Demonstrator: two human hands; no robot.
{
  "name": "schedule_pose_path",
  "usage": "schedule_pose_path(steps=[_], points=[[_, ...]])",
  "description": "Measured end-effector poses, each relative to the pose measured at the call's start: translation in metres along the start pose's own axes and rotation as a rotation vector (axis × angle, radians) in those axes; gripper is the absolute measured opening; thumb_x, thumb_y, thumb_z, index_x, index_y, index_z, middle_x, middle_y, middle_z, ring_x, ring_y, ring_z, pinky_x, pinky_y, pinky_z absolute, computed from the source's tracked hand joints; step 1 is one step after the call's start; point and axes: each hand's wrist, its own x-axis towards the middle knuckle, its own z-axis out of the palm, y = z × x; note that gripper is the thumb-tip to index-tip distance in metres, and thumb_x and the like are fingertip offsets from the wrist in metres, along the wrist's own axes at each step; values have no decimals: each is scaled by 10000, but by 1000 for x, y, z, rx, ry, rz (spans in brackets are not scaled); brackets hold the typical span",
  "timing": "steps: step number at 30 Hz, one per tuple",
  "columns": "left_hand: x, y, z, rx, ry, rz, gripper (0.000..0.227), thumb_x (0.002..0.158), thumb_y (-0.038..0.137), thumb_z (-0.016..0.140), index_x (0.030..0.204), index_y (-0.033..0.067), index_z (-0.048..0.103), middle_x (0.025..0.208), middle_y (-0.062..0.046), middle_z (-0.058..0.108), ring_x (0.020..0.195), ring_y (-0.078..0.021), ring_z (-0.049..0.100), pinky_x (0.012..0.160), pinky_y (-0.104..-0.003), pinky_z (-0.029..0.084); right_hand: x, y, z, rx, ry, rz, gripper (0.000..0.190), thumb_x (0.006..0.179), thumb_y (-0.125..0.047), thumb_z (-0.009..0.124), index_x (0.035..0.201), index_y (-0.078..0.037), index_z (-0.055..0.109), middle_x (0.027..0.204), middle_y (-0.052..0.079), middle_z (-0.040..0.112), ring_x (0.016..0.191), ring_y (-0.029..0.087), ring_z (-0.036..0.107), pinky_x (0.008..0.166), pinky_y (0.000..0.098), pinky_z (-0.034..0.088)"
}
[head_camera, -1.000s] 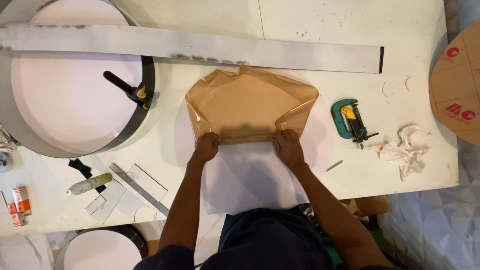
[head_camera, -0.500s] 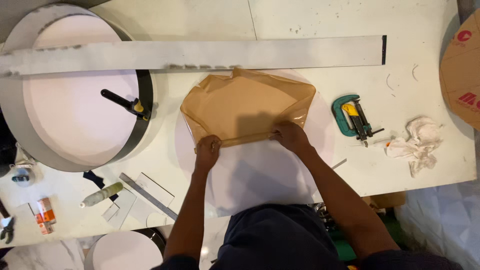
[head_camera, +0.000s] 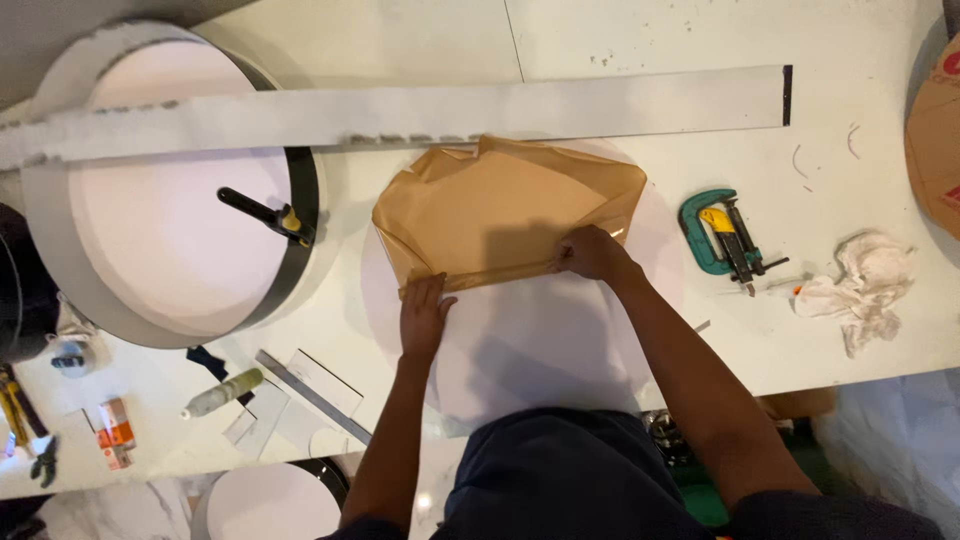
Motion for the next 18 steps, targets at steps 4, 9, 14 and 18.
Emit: schedule_pose_path(steps=[4,9,14,18], points=[[1,-22,39,30,29,16,350,997,362,639,1224,97,658,1142,-79,662,1183,-293,613,1146,-490,411,12,16,28,127,85,1,289,856,-398,706,958,-141,791,988,124,782,1025,391,724,900,547,551],[8,-21,43,78,110,124,249,976,178,635,1206,86,660,1130,-86,662,1148,-299,613,1104,-499,424,-12,7,45,21,290,-6,267,1010,-390,569,1133,-193,700,1152,62,748,1180,256,682,1050,419,513],[26,-19,22,44,-83,32,233,1043,281,550,1194,158,678,1126,-22,667,1177,-244,603,1060,-466,453,-30,-13,59,-80,768,-72,214,856,-393,766,922,-194,721,1079,24,643,1195,242,606,1113,411,428],[36,-37,27,-91,-215,-39,282,1068,401,520,1131,210,718,1066,32,695,1108,-203,628,987,-436,500,-41,-35,32,87,980,-30,228,821,-318,809,968,-182,701,1265,97,577,1238,319,589,1080,457,452]])
